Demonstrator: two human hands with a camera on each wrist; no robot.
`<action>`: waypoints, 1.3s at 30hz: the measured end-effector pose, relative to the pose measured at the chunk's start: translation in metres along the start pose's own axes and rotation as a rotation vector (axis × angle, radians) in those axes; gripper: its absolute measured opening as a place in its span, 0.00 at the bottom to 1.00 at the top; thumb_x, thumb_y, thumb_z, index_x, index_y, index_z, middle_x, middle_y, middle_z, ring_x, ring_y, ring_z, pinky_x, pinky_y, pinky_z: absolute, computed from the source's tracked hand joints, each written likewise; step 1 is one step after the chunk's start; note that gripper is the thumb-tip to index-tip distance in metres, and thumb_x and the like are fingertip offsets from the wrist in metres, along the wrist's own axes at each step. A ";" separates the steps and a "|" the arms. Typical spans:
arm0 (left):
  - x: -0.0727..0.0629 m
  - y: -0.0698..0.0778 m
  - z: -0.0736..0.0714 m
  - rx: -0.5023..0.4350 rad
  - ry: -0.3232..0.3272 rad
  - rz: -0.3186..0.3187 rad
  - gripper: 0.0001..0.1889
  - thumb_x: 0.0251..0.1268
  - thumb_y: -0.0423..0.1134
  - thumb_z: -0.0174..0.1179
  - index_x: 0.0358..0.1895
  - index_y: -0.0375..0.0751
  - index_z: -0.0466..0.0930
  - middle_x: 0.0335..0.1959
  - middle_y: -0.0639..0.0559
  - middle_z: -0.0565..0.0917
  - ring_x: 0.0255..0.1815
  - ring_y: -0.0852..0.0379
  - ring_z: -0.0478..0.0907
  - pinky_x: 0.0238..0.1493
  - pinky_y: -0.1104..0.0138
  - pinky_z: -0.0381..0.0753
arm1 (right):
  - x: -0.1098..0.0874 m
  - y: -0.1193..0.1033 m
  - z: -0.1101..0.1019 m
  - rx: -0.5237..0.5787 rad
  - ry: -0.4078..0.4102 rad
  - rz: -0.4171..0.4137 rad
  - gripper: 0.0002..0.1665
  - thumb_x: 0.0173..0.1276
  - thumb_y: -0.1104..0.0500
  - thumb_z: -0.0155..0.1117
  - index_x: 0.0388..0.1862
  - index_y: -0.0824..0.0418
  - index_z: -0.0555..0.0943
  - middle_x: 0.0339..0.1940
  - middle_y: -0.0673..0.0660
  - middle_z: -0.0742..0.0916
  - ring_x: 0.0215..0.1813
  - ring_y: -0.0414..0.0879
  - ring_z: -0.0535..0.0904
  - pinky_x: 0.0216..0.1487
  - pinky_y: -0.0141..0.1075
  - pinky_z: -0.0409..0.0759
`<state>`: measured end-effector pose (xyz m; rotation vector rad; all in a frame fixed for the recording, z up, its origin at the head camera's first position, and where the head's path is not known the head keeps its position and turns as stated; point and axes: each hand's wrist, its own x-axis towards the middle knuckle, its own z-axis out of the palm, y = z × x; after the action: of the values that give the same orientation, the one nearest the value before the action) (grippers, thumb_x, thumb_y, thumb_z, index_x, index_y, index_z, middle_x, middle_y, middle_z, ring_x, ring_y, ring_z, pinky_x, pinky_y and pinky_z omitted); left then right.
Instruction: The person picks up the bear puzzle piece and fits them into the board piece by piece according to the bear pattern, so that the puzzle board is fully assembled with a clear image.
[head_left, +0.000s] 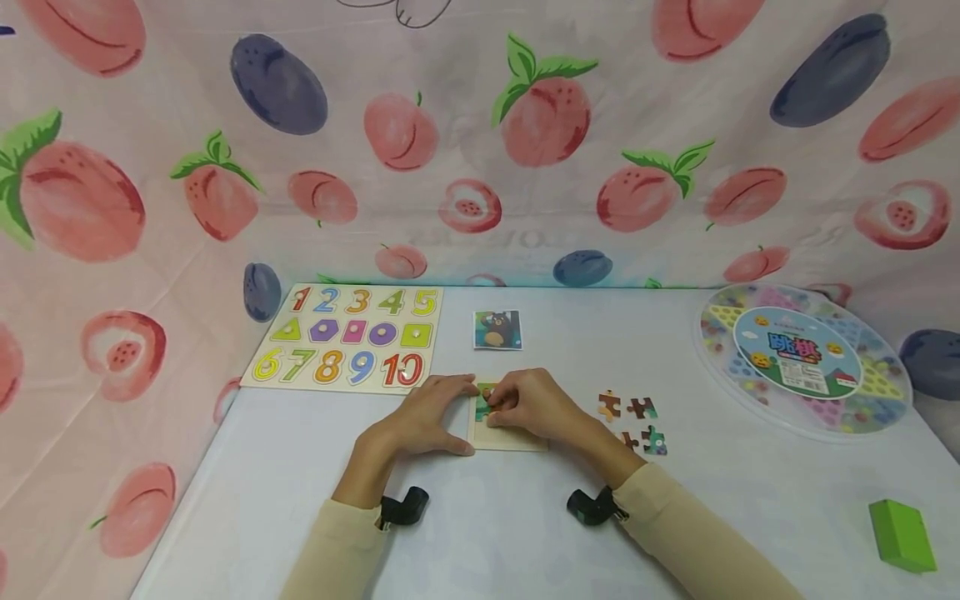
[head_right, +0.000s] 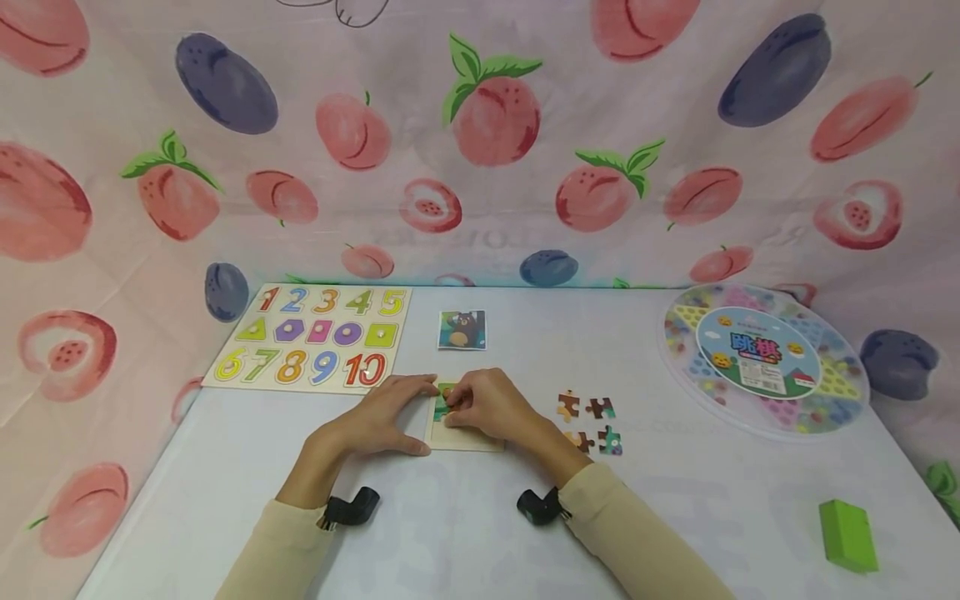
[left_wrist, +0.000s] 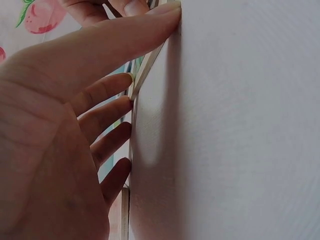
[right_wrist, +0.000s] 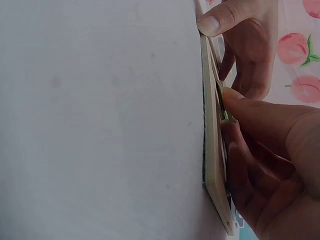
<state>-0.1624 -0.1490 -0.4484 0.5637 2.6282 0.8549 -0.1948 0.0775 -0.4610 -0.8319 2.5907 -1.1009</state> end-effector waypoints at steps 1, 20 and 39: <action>0.000 0.000 0.000 0.002 0.000 -0.002 0.41 0.47 0.48 0.80 0.69 0.50 0.73 0.80 0.56 0.66 0.81 0.49 0.60 0.81 0.45 0.61 | 0.000 0.000 0.000 -0.013 0.000 -0.003 0.11 0.57 0.56 0.80 0.37 0.59 0.91 0.35 0.50 0.91 0.31 0.32 0.79 0.33 0.24 0.79; 0.000 -0.001 -0.001 0.024 -0.013 0.044 0.31 0.50 0.48 0.79 0.59 0.53 0.77 0.81 0.51 0.65 0.80 0.45 0.60 0.79 0.40 0.60 | 0.005 0.004 -0.002 -0.029 -0.044 0.031 0.11 0.58 0.56 0.80 0.39 0.56 0.92 0.38 0.50 0.89 0.37 0.35 0.79 0.38 0.25 0.78; 0.001 -0.002 0.000 0.047 -0.016 0.036 0.30 0.49 0.50 0.79 0.57 0.55 0.78 0.81 0.52 0.65 0.81 0.45 0.60 0.79 0.40 0.60 | 0.002 0.007 -0.006 -0.005 -0.091 -0.010 0.10 0.64 0.54 0.75 0.43 0.54 0.90 0.41 0.49 0.88 0.43 0.38 0.79 0.46 0.27 0.79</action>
<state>-0.1643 -0.1496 -0.4494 0.6290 2.6374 0.7970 -0.2016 0.0840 -0.4615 -0.8760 2.5184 -1.0338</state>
